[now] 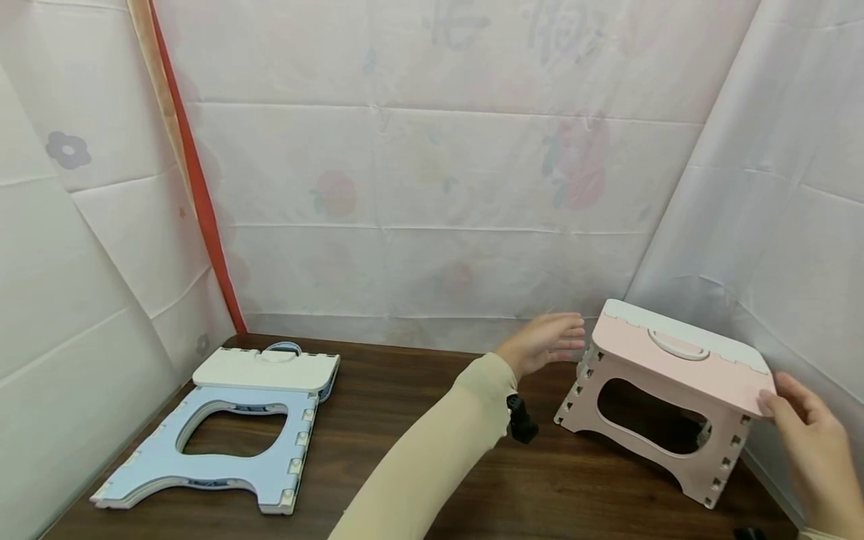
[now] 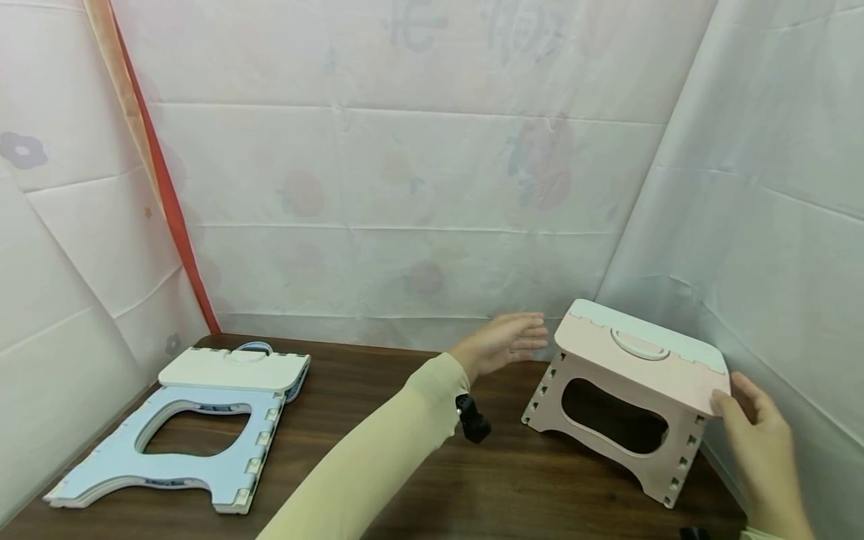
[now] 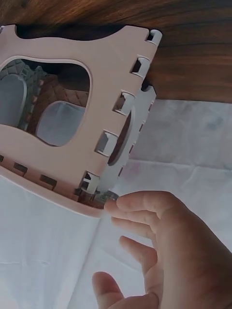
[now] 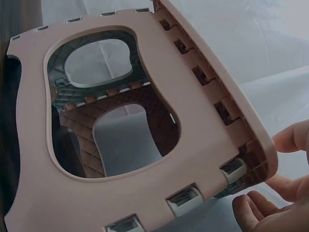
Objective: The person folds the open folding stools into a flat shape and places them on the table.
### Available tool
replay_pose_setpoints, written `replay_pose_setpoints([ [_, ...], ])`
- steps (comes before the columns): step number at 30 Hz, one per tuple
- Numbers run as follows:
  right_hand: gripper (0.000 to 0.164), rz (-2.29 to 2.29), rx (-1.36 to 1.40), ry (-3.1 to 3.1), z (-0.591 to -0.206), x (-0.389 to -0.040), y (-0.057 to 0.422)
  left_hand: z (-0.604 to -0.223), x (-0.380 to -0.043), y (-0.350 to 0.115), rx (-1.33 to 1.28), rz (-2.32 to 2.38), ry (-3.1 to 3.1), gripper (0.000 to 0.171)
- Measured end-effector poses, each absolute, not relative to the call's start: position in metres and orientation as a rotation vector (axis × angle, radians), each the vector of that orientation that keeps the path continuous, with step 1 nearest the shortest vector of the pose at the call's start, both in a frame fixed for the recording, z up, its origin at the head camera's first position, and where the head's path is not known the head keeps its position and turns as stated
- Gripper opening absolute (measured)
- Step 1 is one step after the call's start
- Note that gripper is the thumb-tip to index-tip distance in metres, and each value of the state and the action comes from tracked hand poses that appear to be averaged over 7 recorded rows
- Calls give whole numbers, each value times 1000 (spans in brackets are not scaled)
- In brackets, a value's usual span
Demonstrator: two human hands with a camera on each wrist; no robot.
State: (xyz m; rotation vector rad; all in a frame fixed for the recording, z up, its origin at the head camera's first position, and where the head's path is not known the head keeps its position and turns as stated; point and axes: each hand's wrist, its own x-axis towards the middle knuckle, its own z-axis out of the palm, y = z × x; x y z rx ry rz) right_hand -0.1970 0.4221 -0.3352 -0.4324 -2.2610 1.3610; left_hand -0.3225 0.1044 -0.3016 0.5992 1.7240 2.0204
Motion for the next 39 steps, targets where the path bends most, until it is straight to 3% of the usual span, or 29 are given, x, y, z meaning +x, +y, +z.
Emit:
replay_pose_setpoints([
  [9, 79, 1641, -551, -2149, -343, -205, 432, -309, -322, 118, 537, 2099, 1595, 50],
  [14, 81, 1837, -483, -1972, -349, -206, 435, -313, -324, 121, 509, 2127, 1569, 45],
  [32, 75, 1944, -401, -1830, -346, -207, 430, -324, -324, 126, 438, 2158, 1591, 32],
  [39, 69, 1987, -307, -1790, -354, -209, 435, -326, -321, 126, 438, 2121, 1614, 36],
])
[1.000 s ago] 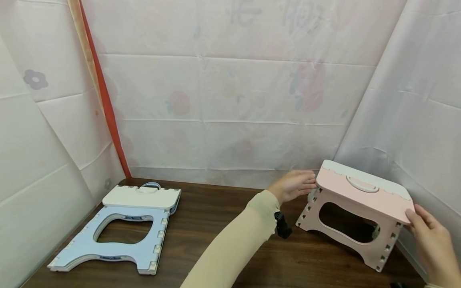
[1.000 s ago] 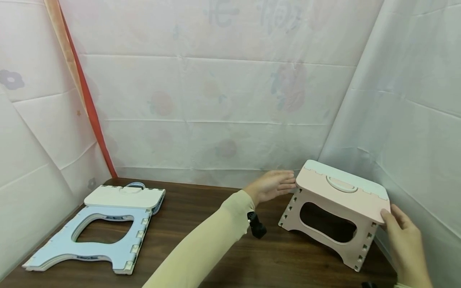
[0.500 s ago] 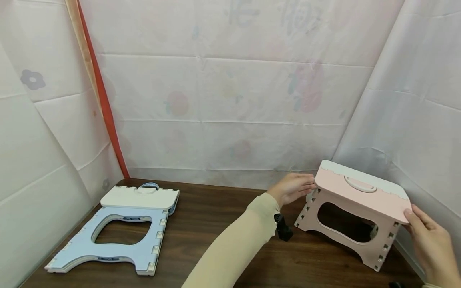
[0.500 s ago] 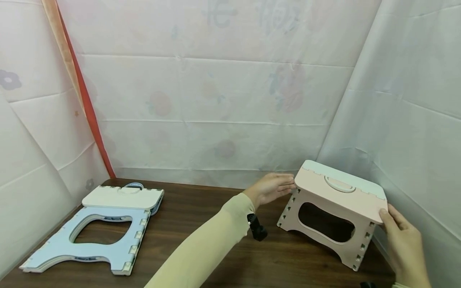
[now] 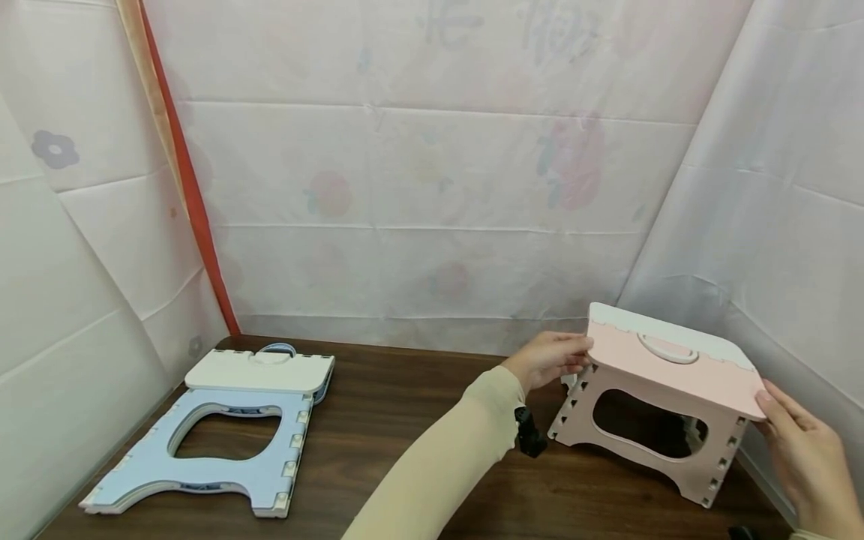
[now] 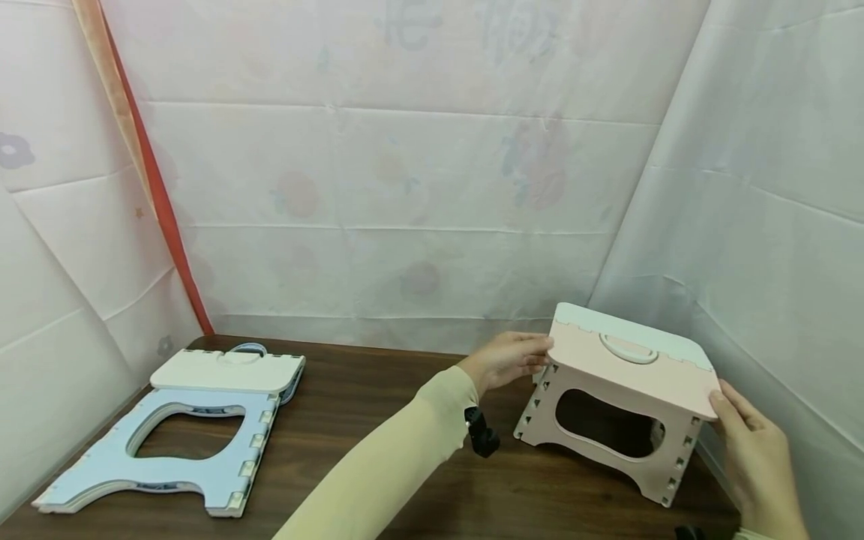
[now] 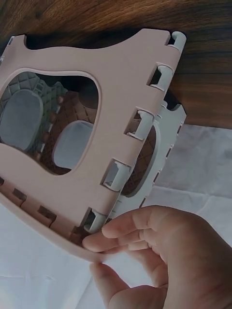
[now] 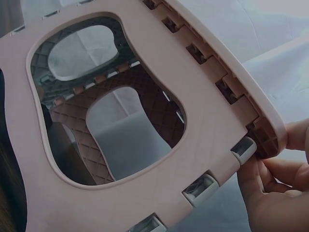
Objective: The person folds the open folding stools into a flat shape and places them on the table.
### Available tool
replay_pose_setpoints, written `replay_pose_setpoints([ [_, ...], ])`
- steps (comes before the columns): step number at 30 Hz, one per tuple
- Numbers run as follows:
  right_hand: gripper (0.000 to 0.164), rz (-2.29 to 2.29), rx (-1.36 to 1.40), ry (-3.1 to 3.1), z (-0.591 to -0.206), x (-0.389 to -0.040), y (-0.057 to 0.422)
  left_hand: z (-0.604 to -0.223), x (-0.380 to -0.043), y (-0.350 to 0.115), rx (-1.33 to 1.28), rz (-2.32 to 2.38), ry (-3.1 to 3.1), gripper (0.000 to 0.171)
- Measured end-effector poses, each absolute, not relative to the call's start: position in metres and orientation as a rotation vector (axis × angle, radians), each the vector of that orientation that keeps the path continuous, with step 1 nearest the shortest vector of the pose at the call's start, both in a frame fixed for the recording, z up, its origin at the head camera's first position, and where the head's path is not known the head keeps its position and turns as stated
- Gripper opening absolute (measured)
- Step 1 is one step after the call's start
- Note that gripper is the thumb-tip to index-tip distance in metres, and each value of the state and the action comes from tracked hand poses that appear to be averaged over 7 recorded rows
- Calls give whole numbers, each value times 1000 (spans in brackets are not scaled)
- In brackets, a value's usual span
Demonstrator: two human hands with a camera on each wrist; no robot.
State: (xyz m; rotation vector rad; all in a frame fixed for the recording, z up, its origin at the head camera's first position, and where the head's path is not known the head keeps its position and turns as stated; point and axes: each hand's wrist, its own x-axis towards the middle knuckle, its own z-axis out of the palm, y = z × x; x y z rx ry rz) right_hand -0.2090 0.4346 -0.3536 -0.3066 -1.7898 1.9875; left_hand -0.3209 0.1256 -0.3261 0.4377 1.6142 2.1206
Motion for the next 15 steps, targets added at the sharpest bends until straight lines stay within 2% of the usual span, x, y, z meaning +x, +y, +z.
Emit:
replay_pose_setpoints([
  [15, 67, 2034, -242, -1712, -356, -208, 433, -324, -316, 132, 382, 2215, 1630, 35],
])
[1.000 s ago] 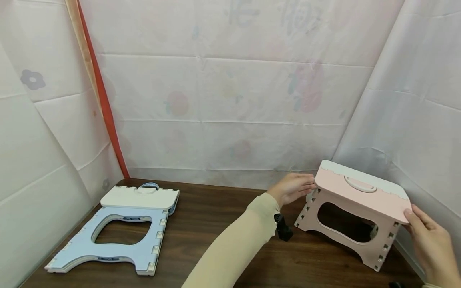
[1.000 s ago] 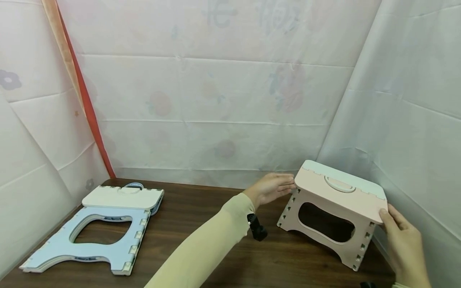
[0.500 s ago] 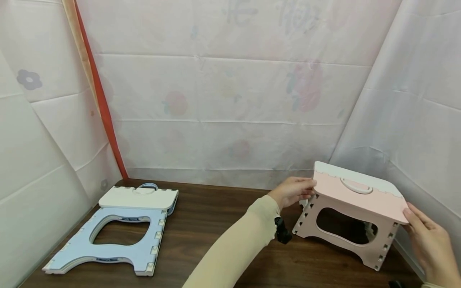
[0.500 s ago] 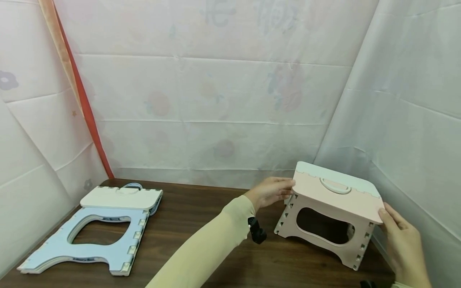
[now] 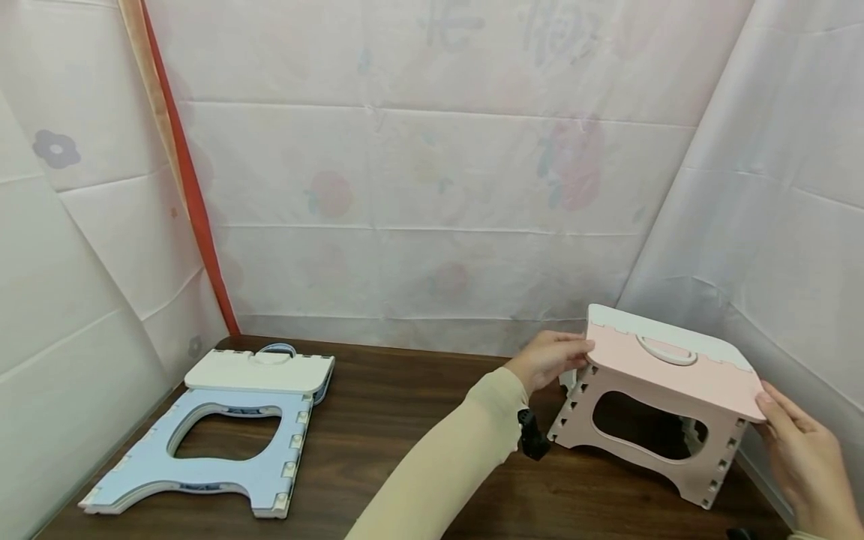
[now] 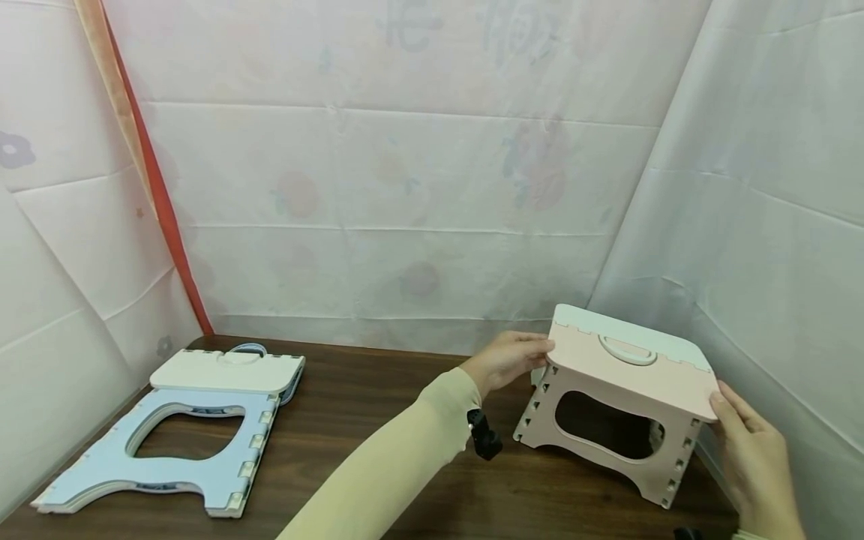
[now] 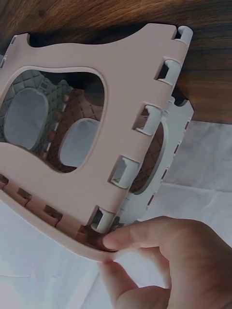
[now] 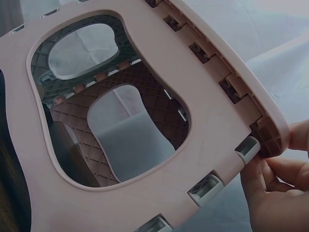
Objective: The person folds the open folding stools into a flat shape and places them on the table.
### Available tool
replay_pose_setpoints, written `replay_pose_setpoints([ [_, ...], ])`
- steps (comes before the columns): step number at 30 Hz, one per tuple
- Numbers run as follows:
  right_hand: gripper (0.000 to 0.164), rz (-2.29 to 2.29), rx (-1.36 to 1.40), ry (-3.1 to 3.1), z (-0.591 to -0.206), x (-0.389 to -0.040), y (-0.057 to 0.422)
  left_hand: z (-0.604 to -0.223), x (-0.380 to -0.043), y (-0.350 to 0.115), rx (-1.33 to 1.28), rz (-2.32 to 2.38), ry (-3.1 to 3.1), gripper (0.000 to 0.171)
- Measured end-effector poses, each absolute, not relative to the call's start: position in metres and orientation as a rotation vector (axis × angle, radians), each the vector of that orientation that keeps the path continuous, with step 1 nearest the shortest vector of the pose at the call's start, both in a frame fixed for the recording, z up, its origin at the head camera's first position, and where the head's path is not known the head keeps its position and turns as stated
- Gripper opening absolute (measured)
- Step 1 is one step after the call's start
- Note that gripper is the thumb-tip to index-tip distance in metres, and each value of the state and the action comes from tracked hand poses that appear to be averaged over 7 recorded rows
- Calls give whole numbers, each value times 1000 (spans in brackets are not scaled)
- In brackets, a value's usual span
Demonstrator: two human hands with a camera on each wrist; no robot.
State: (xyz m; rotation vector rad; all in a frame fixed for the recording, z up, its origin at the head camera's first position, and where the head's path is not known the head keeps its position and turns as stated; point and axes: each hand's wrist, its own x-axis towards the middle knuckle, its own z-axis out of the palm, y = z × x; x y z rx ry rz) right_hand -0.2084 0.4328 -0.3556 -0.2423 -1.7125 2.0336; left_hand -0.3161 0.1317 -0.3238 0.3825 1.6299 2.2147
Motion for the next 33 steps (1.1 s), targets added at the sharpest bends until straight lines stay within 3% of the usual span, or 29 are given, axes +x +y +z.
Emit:
replay_pose_setpoints([
  [24, 69, 1960, -194, -1779, -358, -208, 428, -322, -316, 124, 348, 2254, 1588, 35],
  [29, 63, 1979, -139, -1746, -361, -209, 426, -324, -316, 122, 359, 2261, 1584, 38],
  [33, 47, 2030, -81, -1680, -362, -208, 423, -325, -316, 118, 364, 2257, 1582, 39],
])
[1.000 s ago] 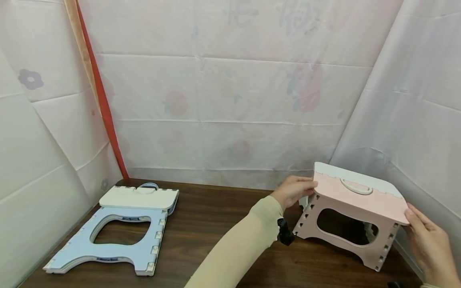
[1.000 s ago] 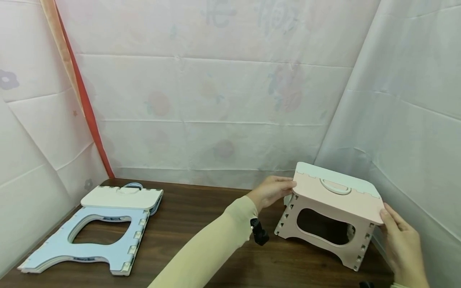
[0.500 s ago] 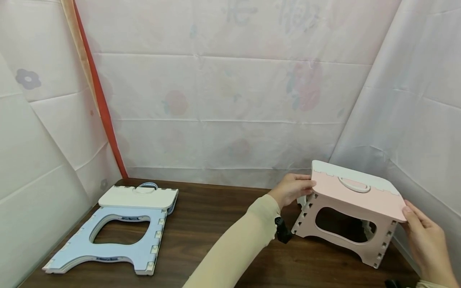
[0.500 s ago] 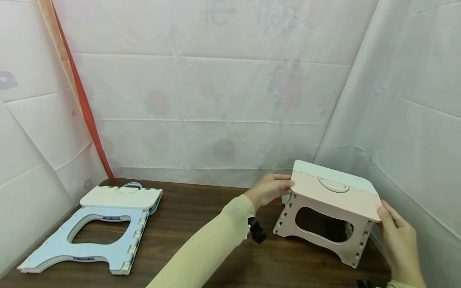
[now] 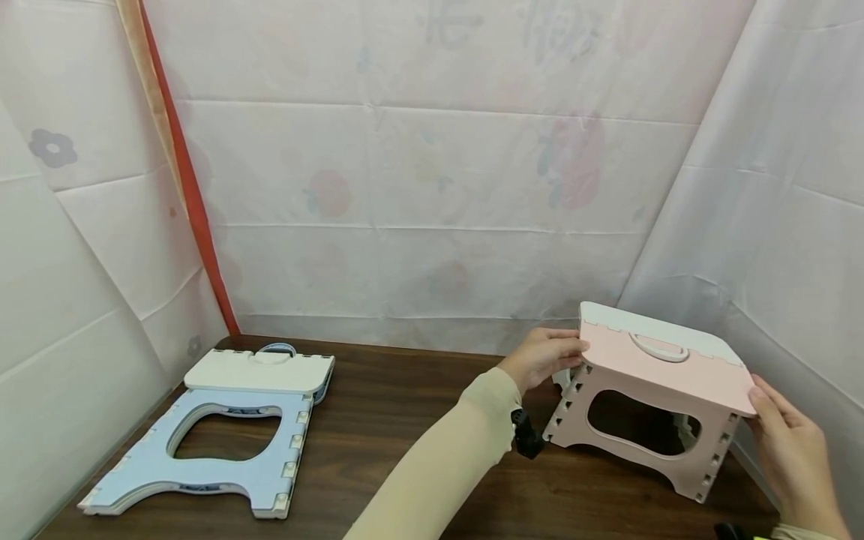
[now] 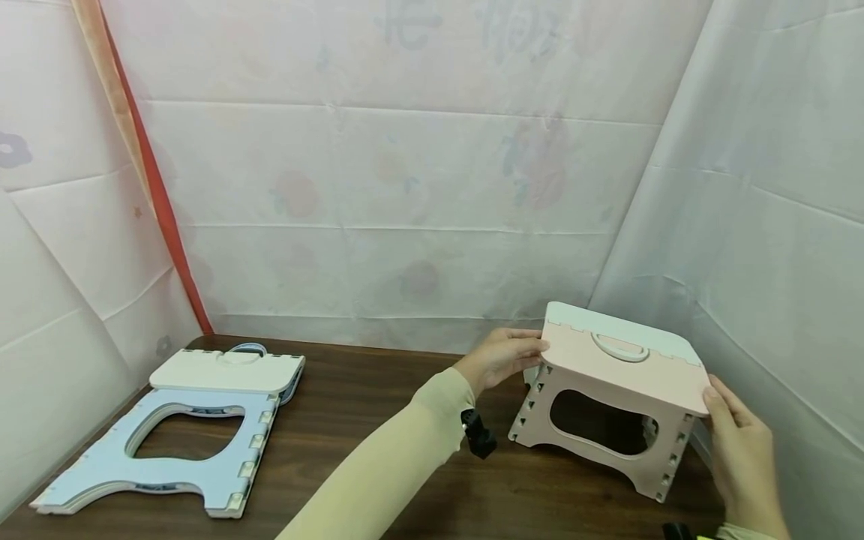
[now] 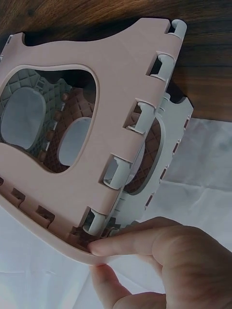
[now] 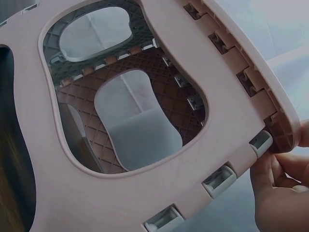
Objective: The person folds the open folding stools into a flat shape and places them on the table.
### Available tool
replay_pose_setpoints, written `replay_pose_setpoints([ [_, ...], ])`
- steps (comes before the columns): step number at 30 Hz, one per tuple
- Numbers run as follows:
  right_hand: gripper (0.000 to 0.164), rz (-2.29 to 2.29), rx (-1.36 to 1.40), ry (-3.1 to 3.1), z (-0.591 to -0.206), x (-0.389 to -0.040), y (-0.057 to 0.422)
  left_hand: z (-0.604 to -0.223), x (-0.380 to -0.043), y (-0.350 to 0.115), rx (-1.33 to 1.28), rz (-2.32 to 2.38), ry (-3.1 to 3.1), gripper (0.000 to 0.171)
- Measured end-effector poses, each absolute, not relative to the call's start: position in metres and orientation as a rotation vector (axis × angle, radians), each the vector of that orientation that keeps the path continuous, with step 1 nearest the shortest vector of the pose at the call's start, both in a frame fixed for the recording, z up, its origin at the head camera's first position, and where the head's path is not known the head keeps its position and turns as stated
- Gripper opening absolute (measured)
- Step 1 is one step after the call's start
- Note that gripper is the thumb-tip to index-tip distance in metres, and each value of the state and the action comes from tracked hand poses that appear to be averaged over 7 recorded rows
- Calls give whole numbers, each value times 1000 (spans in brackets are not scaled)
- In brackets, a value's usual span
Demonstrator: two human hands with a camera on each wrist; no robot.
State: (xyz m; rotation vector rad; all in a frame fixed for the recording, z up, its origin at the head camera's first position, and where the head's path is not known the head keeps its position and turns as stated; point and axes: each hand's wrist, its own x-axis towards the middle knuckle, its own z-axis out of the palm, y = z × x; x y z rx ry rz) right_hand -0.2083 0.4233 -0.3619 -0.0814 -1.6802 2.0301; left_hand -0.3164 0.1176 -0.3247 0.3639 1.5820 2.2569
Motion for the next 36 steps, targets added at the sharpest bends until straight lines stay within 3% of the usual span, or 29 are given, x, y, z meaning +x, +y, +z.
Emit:
replay_pose_setpoints([
  [4, 34, 2093, -10, -1600, -361, -209, 420, -325, -317, 113, 371, 2255, 1565, 40],
  [14, 26, 2132, 93, -1543, -362, -214, 413, -327, -321, 106, 366, 2270, 1530, 45],
  [22, 29, 2119, 60, -1557, -363, -215, 412, -330, -322, 106, 349, 2288, 1494, 46],
  [30, 58, 2048, -94, -1709, -359, -219, 401, -333, -322, 94, 366, 2262, 1490, 48],
  [36, 62, 2048, -123, -1729, -357, -223, 393, -334, -324, 87, 344, 2259, 1486, 49],
])
